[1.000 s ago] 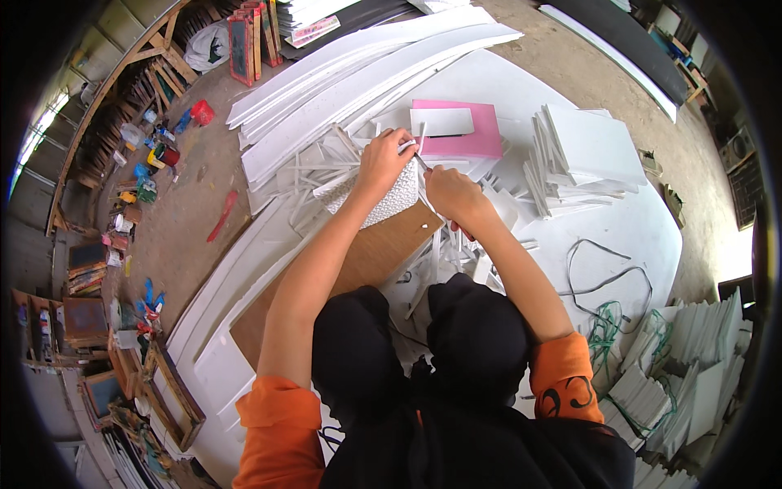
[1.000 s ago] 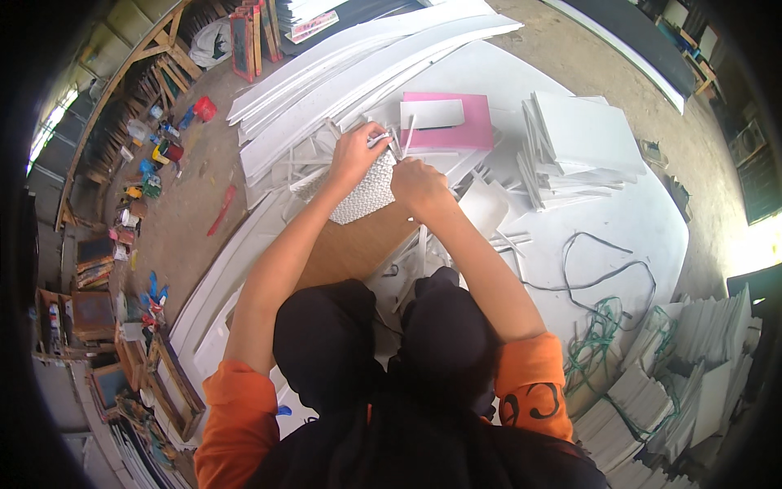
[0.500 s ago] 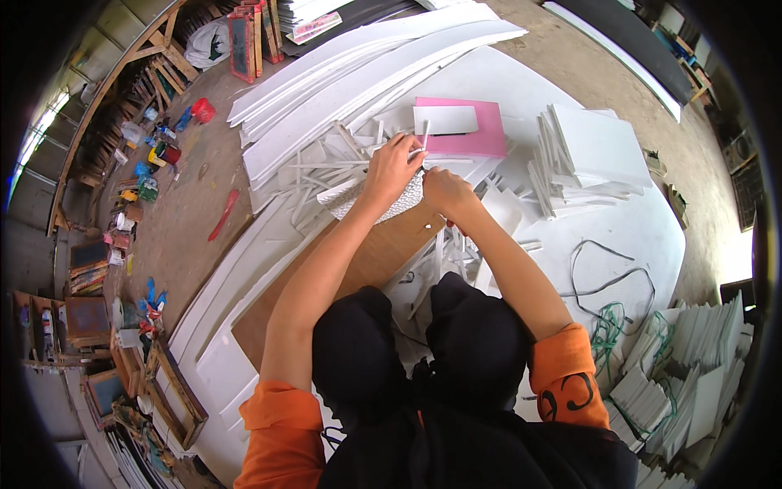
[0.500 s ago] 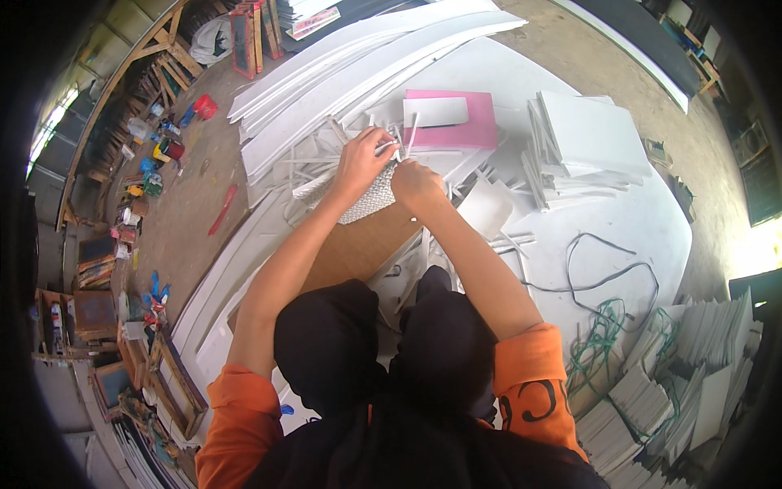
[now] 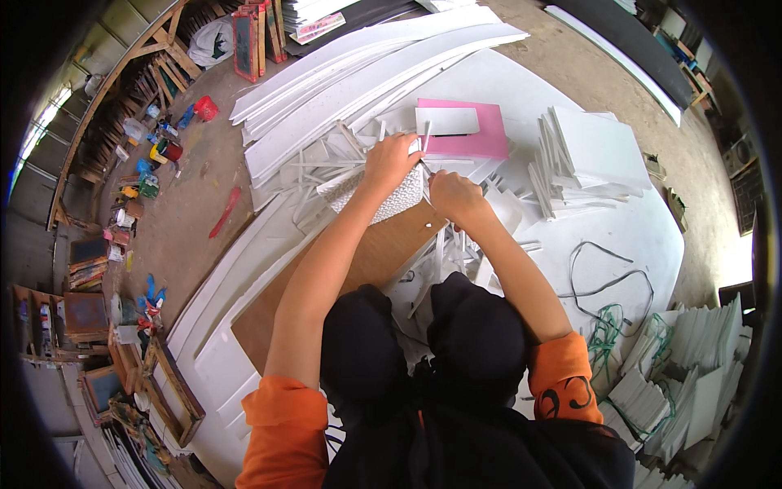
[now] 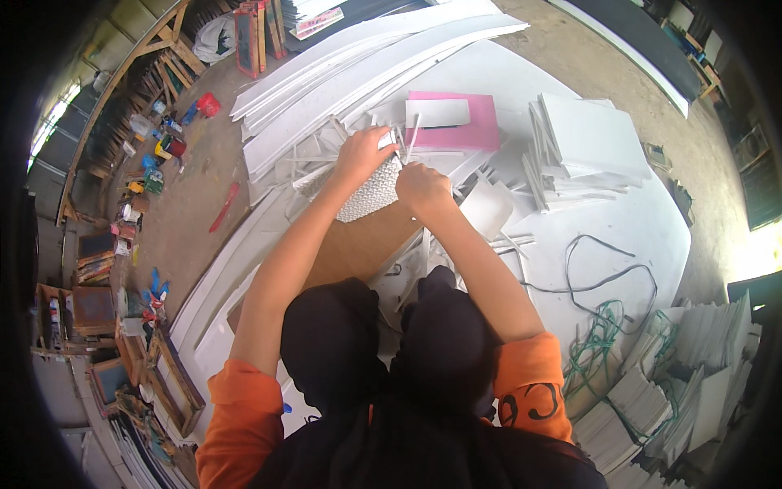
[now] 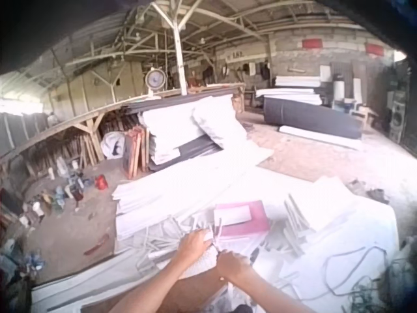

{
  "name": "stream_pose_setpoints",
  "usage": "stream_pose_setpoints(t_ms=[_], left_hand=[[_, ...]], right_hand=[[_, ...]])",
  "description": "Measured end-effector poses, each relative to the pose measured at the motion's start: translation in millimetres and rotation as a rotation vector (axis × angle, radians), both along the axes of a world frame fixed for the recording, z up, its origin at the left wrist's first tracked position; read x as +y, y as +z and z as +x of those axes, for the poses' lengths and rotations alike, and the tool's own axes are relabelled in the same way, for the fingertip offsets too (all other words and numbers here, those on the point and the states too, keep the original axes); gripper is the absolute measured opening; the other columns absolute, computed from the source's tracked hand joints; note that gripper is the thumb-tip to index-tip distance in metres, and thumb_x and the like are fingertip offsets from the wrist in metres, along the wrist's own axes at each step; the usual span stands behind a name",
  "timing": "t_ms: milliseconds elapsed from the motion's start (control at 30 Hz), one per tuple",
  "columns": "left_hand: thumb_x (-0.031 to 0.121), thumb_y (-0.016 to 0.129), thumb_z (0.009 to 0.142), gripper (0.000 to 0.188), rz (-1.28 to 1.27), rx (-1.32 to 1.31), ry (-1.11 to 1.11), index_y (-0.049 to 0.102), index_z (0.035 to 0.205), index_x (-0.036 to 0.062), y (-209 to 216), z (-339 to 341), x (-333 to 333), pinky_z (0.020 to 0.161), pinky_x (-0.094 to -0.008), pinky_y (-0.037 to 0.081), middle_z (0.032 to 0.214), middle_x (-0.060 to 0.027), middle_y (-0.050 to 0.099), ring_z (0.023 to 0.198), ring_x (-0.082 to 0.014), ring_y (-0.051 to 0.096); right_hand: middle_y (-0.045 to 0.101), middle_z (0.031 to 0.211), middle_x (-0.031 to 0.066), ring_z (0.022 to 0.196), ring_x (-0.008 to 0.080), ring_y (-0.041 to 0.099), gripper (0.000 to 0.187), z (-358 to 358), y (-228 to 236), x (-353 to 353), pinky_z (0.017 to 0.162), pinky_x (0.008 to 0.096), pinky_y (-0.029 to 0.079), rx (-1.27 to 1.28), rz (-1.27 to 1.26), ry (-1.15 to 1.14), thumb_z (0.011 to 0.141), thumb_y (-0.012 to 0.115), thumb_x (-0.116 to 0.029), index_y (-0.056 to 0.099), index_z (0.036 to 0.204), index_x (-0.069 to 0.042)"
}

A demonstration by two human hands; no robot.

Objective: The person cuts a sheet of bubble wrap into strips using a utility knife. They then gather a stack of white rectangular boards and tie them together with a green plastic strap.

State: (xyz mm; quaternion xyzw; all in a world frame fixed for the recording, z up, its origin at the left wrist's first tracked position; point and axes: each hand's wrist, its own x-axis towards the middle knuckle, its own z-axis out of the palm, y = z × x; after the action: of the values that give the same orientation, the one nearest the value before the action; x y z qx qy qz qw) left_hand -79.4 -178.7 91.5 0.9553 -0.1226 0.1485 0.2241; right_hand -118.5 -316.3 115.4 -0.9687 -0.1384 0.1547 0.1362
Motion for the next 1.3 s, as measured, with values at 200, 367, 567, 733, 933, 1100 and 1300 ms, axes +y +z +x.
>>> stream_pose_setpoints(t_ms=[200,367,567,733,933,1100,1300], left_hand=[[0.025,0.061,0.073,0.028,0.024,0.008,0.008,0.056,0.085,0.0003,-1.6,-2.0,-2.7,0.063,-0.0400,0.045,0.082,-0.0140,0.057,0.075,-0.0330,0.056],[0.025,0.061,0.074,0.029,0.010,0.008,-0.021,0.057,0.089,0.0002,-5.4,-4.6,-3.1,0.065,-0.0401,0.045,0.087,-0.0138,0.058,0.077,-0.0331,0.056],[0.024,0.062,0.072,0.031,-0.017,0.041,-0.046,0.058,0.092,0.0007,-2.6,-11.1,-11.5,0.067,-0.0401,0.045,0.088,-0.0147,0.058,0.079,-0.0341,0.056],[0.022,0.068,0.065,0.032,0.018,0.128,-0.093,0.059,0.088,0.0009,-1.4,0.6,-6.0,0.067,-0.0400,0.045,0.082,-0.0174,0.059,0.080,-0.0338,0.056],[0.023,0.070,0.061,0.033,0.081,0.170,-0.060,0.060,0.084,0.0012,-4.1,4.4,-8.6,0.067,-0.0403,0.046,0.077,-0.0199,0.059,0.077,-0.0351,0.057],[0.023,0.070,0.063,0.033,0.112,0.240,-0.028,0.060,0.084,-0.0007,5.7,5.0,-4.9,0.066,-0.0397,0.047,0.077,-0.0208,0.059,0.077,-0.0341,0.058],[0.019,0.069,0.065,0.033,0.112,0.242,-0.073,0.060,0.088,-0.0021,6.9,7.6,-4.3,0.065,-0.0389,0.047,0.078,-0.0214,0.059,0.077,-0.0335,0.058]], right_hand=[[0.059,0.094,0.0172,0.085,0.0301,0.061,0.026,-0.3,2.3,-1.3,0.063,0.0379,0.051,0.077,-0.011,-0.019,0.075,0.052,-0.011,0.052,0.094,0.007],[0.060,0.090,0.0178,0.079,0.0292,0.062,0.027,6.1,-3.1,1.1,0.061,0.0376,0.051,0.130,-0.009,0.023,0.076,0.050,-0.009,0.050,0.096,0.008],[0.061,0.083,0.0188,0.063,0.0256,0.064,0.025,17.5,-21.6,2.7,0.059,0.0350,0.051,0.251,0.049,-0.048,0.077,0.046,-0.007,0.049,0.096,0.009],[0.062,0.075,0.0175,0.061,0.0244,0.063,0.023,14.5,-13.7,6.5,0.057,0.0337,0.051,0.277,0.058,-0.070,0.078,0.042,-0.006,0.049,0.094,0.009],[0.063,0.071,0.0148,0.061,0.0237,0.064,0.024,15.0,-22.1,4.4,0.058,0.0341,0.051,0.204,0.008,-0.053,0.078,0.043,-0.007,0.050,0.095,0.009],[0.063,0.068,0.0138,0.060,0.0222,0.063,0.021,8.0,-15.6,-0.9,0.055,0.0334,0.051,0.112,-0.040,0.022,0.077,0.044,-0.008,0.055,0.088,0.006],[0.063,0.067,0.0137,0.054,0.0215,0.062,0.019,6.4,6.2,2.3,0.053,0.0329,0.050,0.273,-0.014,-0.055,0.077,0.044,-0.007,0.056,0.086,0.005]])
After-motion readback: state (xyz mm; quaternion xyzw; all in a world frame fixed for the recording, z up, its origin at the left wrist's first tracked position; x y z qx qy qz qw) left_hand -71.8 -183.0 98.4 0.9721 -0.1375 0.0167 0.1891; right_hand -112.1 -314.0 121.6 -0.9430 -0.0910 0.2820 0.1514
